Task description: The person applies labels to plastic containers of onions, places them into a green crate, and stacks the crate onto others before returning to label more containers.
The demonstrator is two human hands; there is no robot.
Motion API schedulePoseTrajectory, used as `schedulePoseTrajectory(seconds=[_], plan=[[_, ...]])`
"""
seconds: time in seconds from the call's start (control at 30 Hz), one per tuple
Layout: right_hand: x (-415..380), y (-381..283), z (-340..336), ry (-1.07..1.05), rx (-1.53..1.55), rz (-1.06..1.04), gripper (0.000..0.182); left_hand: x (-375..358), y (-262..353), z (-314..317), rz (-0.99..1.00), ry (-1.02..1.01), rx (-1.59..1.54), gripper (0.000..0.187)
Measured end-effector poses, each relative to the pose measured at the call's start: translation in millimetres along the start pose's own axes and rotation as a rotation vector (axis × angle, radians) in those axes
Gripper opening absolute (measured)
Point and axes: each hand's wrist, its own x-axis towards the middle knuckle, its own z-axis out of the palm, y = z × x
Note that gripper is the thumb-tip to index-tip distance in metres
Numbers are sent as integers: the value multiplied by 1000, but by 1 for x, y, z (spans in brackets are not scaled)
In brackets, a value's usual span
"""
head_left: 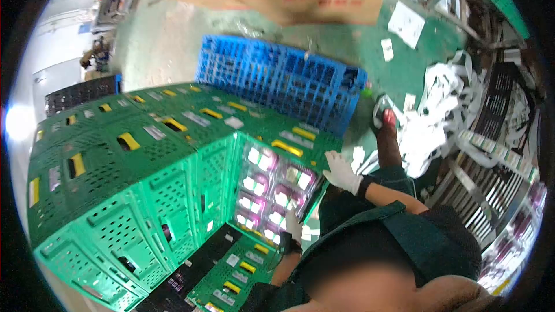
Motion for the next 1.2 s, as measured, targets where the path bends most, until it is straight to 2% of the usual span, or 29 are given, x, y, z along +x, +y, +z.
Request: schedulePoseTrajectory(seconds=[0.03, 0.1, 0.13, 0.23, 0.3, 0.33, 0.43, 0.5, 0.6, 0.63, 0.67, 0.7, 0.77, 0.8, 0.83, 0.87, 0.9, 0.97, 1.0, 1.03, 1.1, 1.13, 1.2], plan=[[-4, 11, -21, 52, -8, -68, 63, -11, 15, 19, 72, -77, -131, 23], [-2, 42, -82, 3, 142, -130, 54, -37, 47, 66, 115, -296, -41, 54], [-5, 59, -125, 0, 128, -137, 50, -68, 66, 100, 118, -319, 29, 52], [-5, 129, -238, 97, -55, -60, 44, -122, 109, 197, 131, -716, 18, 49], [-25, 168, -310, 260, -172, 98, 42, -149, 134, 255, 157, -936, 124, 48], [-36, 182, -341, 388, -150, 113, 40, -170, 147, 281, 203, -973, 142, 40], [-68, 200, -419, 664, -92, 213, 37, -202, 177, 349, 236, -1074, 239, 41], [-80, 209, -440, 927, -132, 134, 32, -217, 195, 386, 286, -1107, 294, 42], [-66, 243, -451, 916, -182, 68, 27, -242, 225, 432, 298, -1119, 341, 45], [-71, 238, -465, 750, -118, 115, 29, -249, 234, 448, 287, -1139, 346, 45], [-70, 234, -480, 737, -82, 79, 29, -254, 241, 463, 271, -1156, 355, 46], [-66, 235, -493, 720, -43, 41, 29, -255, 245, 482, 229, -1248, 370, 46], [-65, 223, -529, 830, 71, -42, 30, -245, 267, 528, 207, -1404, 348, 46], [-59, 230, -549, 818, -2, -54, 31, -234, 276, 552, 154, -1467, 322, 44], [-44, 245, -569, 843, 12, 33, 32, -228, 284, 579, 122, -1540, 292, 43], [-31, 265, -593, 824, 42, -10, 30, -231, 290, 600, 223, -1628, 220, 40], [-26, 272, -618, 770, 273, 3, 26, -240, 304, 618, 323, -1717, 163, 38], [-17, 285, -689, 658, -133, 118, 23, -286, 343, 648, -16, -1477, 155, 32], [-11, 283, -726, 711, -201, 103, 22, -293, 349, 679, 181, -1425, 110, 27], [-6, 284, -752, 759, -260, 99, 21, -291, 357, 710, 130, -1495, 66, 27], [10, 326, -805, 892, -100, -1, 21, -293, 380, 746, 39, -1617, -1, 27], [18, 340, -833, 897, -55, -2, 23, -321, 391, 744, 235, -1483, 96, 28], [35, 354, -879, 880, -31, 46, 25, -375, 410, 744, 395, -1349, 173, 29]])
